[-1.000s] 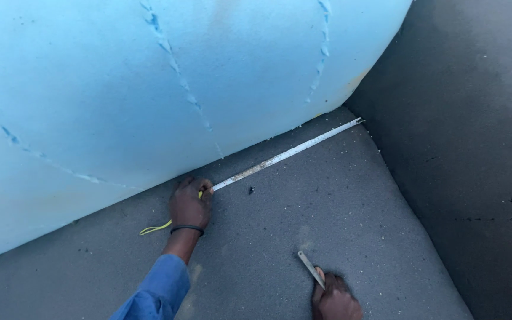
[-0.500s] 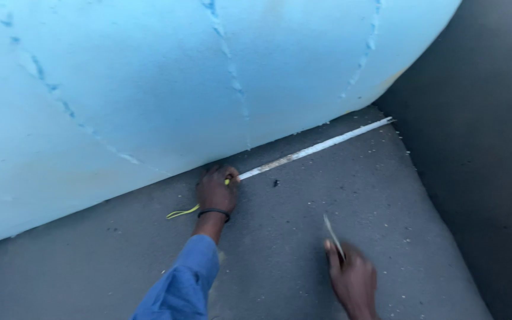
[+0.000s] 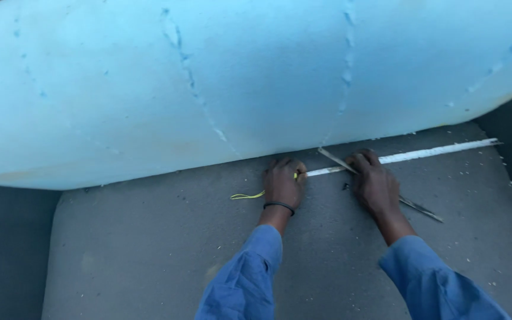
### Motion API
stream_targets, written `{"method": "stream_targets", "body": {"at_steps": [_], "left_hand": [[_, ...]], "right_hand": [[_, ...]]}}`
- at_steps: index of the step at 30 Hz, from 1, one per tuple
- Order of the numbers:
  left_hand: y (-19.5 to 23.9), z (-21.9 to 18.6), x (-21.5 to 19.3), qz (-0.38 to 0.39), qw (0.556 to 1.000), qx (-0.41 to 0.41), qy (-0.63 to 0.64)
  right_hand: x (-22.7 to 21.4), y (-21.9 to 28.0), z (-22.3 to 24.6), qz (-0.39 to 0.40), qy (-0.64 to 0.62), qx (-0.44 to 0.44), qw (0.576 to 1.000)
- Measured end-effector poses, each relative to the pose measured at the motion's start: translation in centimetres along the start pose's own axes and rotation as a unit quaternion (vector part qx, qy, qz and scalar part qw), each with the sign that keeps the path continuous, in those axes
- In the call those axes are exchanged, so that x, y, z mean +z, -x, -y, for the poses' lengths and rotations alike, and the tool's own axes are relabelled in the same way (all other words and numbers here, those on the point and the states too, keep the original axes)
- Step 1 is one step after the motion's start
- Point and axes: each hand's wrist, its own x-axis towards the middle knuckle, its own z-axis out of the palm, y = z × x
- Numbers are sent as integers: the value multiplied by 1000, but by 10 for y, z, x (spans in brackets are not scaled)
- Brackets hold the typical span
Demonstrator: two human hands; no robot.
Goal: The person measures a grey sofa cushion using a yellow tape measure and a metal ruler. They place the tape measure along the edges and surface of the cushion, using the ruler to mark or verify specific points on the fabric.
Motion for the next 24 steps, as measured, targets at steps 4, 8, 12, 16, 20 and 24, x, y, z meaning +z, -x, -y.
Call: {"method": "stream_targets", "body": {"at_steps": [4, 8, 12, 16, 20, 24], "left_hand": [[16, 36, -28, -17, 1000, 15, 6], [37, 117, -88, -65, 998, -8, -18], [41, 171, -112, -73, 993, -35, -89], [38, 168, -105, -96, 991, -59, -77], [38, 170, -107, -134, 988, -56, -42], [32, 175, -102, -114, 988, -72, -74]], "right_hand": [[12, -2, -11, -24, 15, -29, 999], [14, -3, -11, 19, 16, -4, 1000], [13, -4, -4, 10, 13, 11, 1000], [23, -12, -11, 9, 30, -4, 1000], [33, -28, -20, -32, 72, -38, 996], [37, -31, -37, -23, 120, -37, 992]]}}
